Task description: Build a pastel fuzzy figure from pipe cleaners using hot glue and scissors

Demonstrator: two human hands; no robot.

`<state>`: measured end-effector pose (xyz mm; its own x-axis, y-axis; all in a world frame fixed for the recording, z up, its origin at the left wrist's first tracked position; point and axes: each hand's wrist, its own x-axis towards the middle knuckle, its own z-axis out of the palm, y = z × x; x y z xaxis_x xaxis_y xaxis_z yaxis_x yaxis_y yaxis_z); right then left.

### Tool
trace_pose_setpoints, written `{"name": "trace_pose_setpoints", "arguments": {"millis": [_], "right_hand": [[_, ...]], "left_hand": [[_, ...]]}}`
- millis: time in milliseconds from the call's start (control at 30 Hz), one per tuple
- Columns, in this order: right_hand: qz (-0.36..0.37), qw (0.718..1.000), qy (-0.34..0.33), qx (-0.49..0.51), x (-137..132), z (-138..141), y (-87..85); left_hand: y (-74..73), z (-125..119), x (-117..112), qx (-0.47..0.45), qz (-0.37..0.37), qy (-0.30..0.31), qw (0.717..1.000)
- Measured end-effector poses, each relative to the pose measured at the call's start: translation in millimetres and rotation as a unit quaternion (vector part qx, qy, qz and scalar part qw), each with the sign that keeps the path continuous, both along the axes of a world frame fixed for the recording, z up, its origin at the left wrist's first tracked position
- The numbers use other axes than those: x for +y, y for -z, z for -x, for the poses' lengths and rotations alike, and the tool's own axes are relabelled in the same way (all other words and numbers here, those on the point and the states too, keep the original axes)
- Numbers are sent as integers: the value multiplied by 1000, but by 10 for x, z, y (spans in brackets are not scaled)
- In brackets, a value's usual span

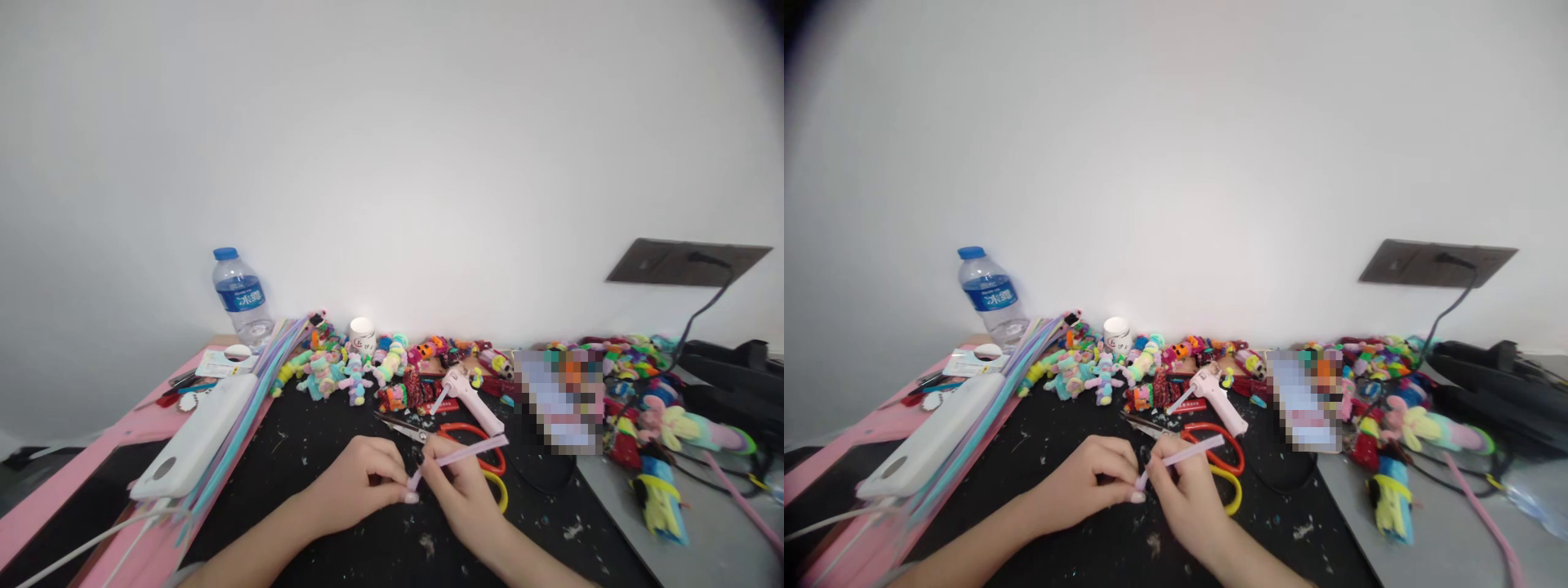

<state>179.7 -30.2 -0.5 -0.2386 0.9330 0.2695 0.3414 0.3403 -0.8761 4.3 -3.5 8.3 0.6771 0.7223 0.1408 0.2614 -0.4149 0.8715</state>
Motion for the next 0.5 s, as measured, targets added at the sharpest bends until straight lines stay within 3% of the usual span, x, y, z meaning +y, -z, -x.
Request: {"name": "trace_pose_setpoints", "arguments": {"millis": [233,333,500], "right_hand": [[-34,993,-99,-57,-52,2,-35],[-18,995,-95,-33,-60,0,-17],[4,998,-60,-10,-49,6,2]], "left_hand": [[40,17,3,3,61,8,998],[23,10,0,-17,98,7,995],[23,-8,-7,-47,230,-7,972]]}}
